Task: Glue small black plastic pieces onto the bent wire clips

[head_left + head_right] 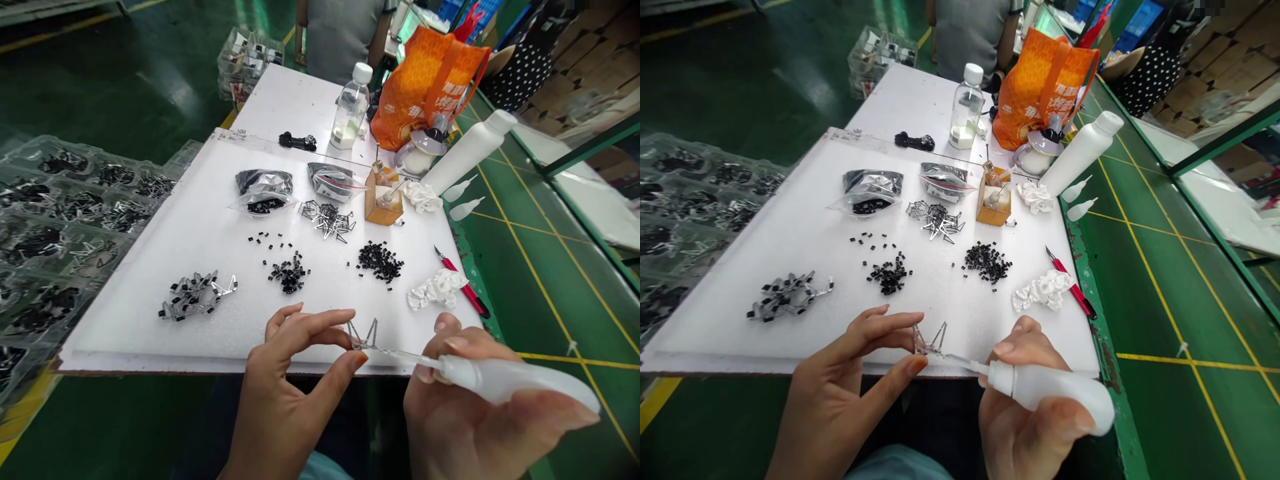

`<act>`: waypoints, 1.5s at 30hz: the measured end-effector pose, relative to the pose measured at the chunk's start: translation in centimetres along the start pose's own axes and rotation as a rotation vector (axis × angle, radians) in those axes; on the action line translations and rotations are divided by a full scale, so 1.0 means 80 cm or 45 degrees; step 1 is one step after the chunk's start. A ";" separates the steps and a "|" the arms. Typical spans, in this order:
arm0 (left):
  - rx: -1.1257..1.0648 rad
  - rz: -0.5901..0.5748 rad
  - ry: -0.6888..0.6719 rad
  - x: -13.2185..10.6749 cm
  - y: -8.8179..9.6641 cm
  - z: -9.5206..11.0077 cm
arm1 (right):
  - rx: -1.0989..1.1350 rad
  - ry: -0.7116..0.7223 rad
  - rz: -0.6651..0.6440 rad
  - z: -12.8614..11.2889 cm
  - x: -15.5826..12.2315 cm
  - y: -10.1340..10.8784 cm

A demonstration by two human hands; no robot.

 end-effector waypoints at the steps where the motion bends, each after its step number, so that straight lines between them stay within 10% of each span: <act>1: -0.001 0.000 -0.001 0.000 0.000 0.000 | -0.003 -0.006 0.003 -0.001 -0.001 -0.002; 45: -0.040 0.056 0.047 0.005 -0.001 -0.003 | -0.050 0.113 0.091 0.014 0.014 0.012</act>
Point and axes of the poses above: each hand's wrist, its own x-axis towards the middle knuckle, its own y-axis out of the back of the hand, z = x × y, the point moved 1 cm from there along x, towards the middle knuckle, and after that the axes turned 5 degrees about -x, right-handed, at the moved point
